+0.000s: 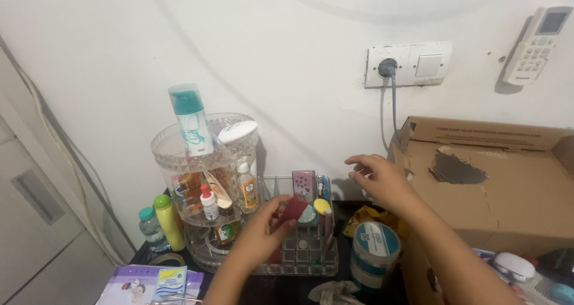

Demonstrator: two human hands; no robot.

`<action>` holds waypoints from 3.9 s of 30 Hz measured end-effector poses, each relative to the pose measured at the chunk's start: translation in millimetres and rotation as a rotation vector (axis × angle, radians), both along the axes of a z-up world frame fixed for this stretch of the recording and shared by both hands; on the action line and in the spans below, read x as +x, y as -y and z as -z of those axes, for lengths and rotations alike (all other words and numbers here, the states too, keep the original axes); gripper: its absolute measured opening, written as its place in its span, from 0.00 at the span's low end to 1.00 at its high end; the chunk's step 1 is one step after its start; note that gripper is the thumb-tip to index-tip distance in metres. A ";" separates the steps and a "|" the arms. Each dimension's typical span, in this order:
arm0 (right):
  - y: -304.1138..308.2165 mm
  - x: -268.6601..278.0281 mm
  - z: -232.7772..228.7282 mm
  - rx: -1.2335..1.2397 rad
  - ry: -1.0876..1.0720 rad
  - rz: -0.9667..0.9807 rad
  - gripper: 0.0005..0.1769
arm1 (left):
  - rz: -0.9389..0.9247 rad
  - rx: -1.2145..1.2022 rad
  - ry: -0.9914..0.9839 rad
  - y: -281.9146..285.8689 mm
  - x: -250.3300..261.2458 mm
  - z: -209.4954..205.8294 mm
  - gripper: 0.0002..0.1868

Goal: Organizing various cosmetic and personal care items from a cardboard box into plastic organizers on a desk.

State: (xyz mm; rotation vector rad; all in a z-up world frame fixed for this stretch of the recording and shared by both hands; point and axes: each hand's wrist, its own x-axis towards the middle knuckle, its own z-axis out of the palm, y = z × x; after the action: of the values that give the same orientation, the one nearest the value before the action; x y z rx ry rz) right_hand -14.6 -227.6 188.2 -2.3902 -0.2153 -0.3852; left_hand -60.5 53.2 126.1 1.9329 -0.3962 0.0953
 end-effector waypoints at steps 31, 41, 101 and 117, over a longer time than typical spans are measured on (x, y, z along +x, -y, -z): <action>117.3 -80.5 -5.9 0.272 -0.137 0.256 0.19 | -0.058 0.680 0.354 -3.0 13.4 33.0 0.23; 213.9 -113.4 50.5 0.476 -0.029 0.442 0.20 | -0.009 0.812 0.367 0.6 24.8 54.5 0.26; 204.8 -75.6 141.7 -0.715 -0.305 0.208 0.12 | 0.237 0.337 0.503 202.7 -79.8 -22.6 0.17; 194.0 -132.9 28.4 0.074 -0.180 0.209 0.23 | 0.364 0.045 0.213 235.2 -55.5 11.0 0.24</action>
State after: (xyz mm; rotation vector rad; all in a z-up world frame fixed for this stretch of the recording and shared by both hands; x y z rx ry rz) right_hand -147.5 -421.6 159.8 -2.3642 0.1297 -0.2666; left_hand -116.0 -182.1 115.2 1.8695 -0.8915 0.0540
